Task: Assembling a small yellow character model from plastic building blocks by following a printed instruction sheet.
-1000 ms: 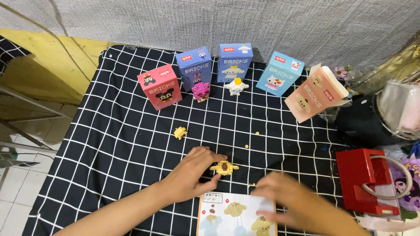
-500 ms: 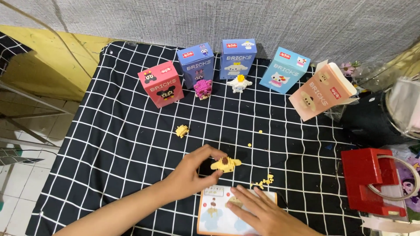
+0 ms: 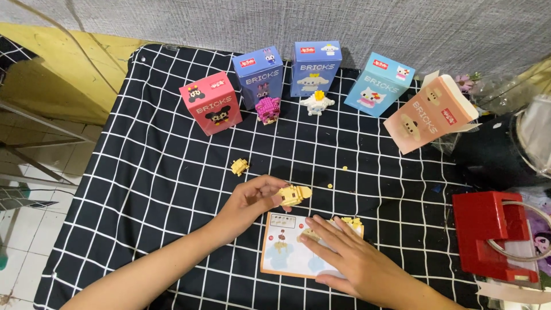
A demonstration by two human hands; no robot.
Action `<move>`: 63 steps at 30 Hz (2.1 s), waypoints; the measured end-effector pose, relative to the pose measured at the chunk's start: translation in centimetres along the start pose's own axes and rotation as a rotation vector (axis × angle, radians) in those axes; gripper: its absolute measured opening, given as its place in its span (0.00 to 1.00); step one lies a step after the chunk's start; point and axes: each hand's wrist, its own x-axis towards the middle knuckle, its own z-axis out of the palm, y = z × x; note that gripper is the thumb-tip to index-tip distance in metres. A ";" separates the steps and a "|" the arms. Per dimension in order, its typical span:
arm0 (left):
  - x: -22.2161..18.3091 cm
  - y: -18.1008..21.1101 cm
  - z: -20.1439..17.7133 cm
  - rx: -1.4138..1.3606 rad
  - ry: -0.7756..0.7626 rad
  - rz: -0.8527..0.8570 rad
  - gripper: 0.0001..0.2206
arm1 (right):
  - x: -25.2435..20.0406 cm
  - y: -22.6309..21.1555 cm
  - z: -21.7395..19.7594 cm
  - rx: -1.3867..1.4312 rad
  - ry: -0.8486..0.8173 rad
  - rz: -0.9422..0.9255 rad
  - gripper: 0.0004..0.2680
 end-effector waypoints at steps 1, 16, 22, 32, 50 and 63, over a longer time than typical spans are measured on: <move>0.1 0.0 -0.1 -0.001 0.001 0.000 0.12 | 0.1 0.2 0.1 0.001 -0.001 0.000 0.30; 0.4 0.0 -0.9 -0.013 -0.024 -0.080 0.11 | -2.1 1.0 -2.6 -0.128 0.193 0.005 0.21; 0.2 -0.6 -1.1 0.020 -0.021 -0.078 0.12 | -6.6 3.1 -3.8 -0.064 -0.198 0.539 0.16; -0.9 0.7 1.0 0.673 -0.386 0.580 0.12 | -4.4 3.1 -5.1 0.088 -0.104 0.594 0.10; -1.9 0.5 2.2 1.210 -0.572 0.745 0.17 | -4.1 4.7 -4.0 -0.011 0.132 0.494 0.11; -1.9 0.3 2.0 1.154 -0.588 0.749 0.17 | -3.8 4.5 -3.8 -0.052 0.093 0.371 0.06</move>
